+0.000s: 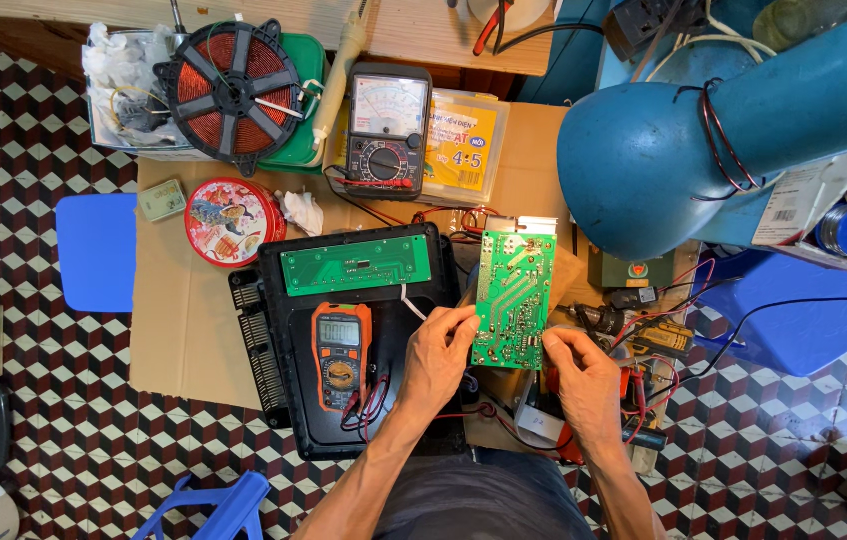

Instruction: The person uses a multimeter to test points on a circuit board, then uses a hot air gun to apply heat to the board. They handle the board and tools throughout the process.

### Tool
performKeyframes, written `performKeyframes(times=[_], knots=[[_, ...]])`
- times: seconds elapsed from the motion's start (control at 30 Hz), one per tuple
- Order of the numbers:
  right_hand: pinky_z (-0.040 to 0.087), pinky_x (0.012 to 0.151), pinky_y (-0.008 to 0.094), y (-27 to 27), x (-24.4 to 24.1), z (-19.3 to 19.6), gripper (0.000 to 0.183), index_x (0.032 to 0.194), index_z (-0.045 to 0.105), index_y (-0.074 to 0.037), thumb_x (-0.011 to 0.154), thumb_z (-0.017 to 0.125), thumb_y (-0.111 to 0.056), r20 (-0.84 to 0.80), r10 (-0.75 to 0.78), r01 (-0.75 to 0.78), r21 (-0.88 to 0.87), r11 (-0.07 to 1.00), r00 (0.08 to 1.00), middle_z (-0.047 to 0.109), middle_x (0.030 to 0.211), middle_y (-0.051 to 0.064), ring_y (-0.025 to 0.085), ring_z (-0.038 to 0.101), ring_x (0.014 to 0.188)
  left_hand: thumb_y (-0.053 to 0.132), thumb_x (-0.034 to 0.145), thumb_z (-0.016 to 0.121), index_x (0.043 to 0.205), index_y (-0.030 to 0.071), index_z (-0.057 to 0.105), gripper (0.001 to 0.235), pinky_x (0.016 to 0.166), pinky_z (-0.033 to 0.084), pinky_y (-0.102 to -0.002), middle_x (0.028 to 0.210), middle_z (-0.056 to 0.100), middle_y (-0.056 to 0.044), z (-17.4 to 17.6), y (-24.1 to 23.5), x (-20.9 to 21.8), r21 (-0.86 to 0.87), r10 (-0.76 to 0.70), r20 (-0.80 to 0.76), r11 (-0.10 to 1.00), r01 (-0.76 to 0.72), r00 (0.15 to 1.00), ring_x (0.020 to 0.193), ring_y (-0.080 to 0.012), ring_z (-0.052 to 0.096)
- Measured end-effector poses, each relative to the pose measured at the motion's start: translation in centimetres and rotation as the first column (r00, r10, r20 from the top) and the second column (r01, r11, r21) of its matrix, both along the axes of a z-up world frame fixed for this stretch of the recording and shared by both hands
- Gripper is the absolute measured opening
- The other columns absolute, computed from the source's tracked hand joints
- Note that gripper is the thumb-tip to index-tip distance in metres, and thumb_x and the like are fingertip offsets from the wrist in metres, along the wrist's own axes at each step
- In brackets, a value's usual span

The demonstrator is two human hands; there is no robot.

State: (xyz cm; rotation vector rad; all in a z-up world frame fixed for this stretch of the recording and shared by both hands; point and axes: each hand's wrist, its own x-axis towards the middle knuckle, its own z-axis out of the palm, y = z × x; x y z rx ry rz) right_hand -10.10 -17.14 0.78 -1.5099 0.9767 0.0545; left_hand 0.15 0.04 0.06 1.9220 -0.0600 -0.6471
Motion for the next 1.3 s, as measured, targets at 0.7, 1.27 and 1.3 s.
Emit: performKeyframes(times=[0.7,1.27,1.3], knots=[[0.04,0.058,0.023,0.1,0.2,0.2,0.027,0.11,0.078,-0.004,0.098,0.067,-0.025,-0.048,-0.025,0.026,0.024,0.999,0.999,0.067,0.083,0.0,0.007,0.05,0.067,0.022,0.098,0.064,0.116,0.003,0.073,0.028,0.066,0.054,-0.03,0.101,0.072,-0.008,0.2,-0.1,0.1,0.023,0.008,-0.023,1.0,-0.007,1.0,0.074,-0.016,0.067],[0.054,0.08,0.024,-3.4,-7.0,0.6,0.025,0.104,0.074,0.002,0.103,0.061,-0.019,0.114,-0.207,0.21,-0.019,0.978,0.972,0.076,0.097,0.008,0.011,0.069,0.085,0.028,0.097,0.065,0.12,0.006,0.073,0.033,0.075,0.054,-0.031,0.098,0.072,-0.011,-0.5,-0.2,-0.2,0.094,0.004,0.091,0.995,-0.013,0.996,0.083,-0.0197,0.07],[0.054,0.079,0.024,-3.7,-7.6,0.5,0.026,0.102,0.074,0.002,0.104,0.061,-0.02,0.134,-0.211,0.216,-0.023,0.976,0.968,0.076,0.096,0.009,0.011,0.069,0.084,0.028,0.096,0.065,0.119,0.006,0.073,0.033,0.075,0.054,-0.031,0.099,0.073,-0.011,-0.6,-0.2,-0.3,0.083,0.01,0.104,0.996,-0.019,0.994,0.084,-0.0195,0.07]])
